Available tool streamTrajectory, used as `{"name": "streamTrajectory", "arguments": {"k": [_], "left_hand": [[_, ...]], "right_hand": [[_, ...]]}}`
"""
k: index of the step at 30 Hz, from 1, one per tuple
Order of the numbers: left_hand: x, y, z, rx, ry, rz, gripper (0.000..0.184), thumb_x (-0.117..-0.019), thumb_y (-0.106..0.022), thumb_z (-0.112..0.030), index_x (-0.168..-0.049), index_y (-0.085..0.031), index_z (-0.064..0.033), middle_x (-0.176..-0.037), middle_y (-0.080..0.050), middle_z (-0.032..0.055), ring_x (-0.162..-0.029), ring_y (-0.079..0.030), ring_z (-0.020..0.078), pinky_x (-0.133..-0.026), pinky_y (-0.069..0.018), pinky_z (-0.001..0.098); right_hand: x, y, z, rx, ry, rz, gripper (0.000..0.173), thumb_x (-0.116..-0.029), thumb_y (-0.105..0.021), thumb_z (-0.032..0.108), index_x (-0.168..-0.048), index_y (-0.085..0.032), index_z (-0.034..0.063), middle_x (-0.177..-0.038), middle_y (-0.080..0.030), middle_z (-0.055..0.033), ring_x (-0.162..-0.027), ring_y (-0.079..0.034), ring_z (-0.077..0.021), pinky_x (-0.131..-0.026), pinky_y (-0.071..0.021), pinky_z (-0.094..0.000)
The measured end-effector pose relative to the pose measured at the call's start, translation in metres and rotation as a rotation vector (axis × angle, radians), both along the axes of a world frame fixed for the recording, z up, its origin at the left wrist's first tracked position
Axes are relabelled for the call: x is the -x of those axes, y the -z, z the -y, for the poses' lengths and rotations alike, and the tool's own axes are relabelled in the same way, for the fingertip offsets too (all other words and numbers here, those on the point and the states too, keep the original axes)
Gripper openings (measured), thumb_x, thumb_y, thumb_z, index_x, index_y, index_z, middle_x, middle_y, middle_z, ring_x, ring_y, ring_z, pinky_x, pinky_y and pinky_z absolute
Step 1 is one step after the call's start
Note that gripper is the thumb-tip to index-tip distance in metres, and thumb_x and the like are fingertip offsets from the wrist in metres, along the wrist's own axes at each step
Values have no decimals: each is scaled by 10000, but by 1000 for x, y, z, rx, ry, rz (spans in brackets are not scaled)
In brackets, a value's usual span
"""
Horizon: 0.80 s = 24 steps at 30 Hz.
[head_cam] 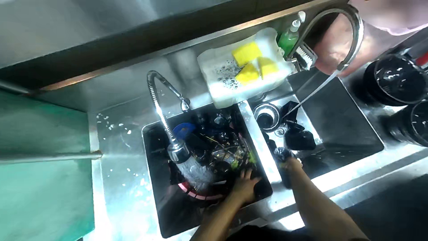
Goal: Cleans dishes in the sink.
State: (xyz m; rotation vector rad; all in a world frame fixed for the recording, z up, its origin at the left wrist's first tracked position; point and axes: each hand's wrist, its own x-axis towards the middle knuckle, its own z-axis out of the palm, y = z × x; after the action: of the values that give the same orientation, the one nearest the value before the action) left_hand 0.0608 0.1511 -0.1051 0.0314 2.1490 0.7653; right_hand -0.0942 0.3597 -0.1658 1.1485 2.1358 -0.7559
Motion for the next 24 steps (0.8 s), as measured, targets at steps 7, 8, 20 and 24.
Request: {"name": "streamTrajectory", "arguments": {"k": [7,8,20,24], "left_hand": [[10,19,0,32,35,-46,708,-895,-678,-63,-1491,-498,-400,-1678,-244,134,-1497,-271,473,-1041,-468,650],[8,20,2,28,9,-68,670,-922,-658,-90,-1489,-499,-409,-1666,-272,142,-1483,-307,467,-1047,-468,638],[-22,-54,145,-467,-1818,52,506,-1034,-608,-260,-1481,-464,-70,-1349,-587,213,-1100,-661,362,-833,-608,539],[-47,-102,167,-605,-1641,-2,426,-1022,-611,-291,-1349,-551,-24,-1156,-687,174,-1020,-692,276,-857,-596,452]], "right_hand": [[25,39,8,-79,-384,135,568,-1019,-615,332,-1408,-519,-71,-1444,-540,-267,-1366,-513,-381,-1129,-417,-513],[28,44,7,-61,-376,124,595,-1005,-642,336,-1415,-507,-73,-1437,-546,-267,-1360,-518,-383,-1126,-420,-515],[48,-23,-3,345,-205,-300,601,-997,-643,229,-1495,-364,41,-1104,-665,-230,-853,-705,-335,-735,-602,-537],[12,-99,10,435,-155,-467,601,-1011,-627,195,-1518,-336,53,-1047,-674,-176,-787,-702,-252,-689,-611,-451]]}}
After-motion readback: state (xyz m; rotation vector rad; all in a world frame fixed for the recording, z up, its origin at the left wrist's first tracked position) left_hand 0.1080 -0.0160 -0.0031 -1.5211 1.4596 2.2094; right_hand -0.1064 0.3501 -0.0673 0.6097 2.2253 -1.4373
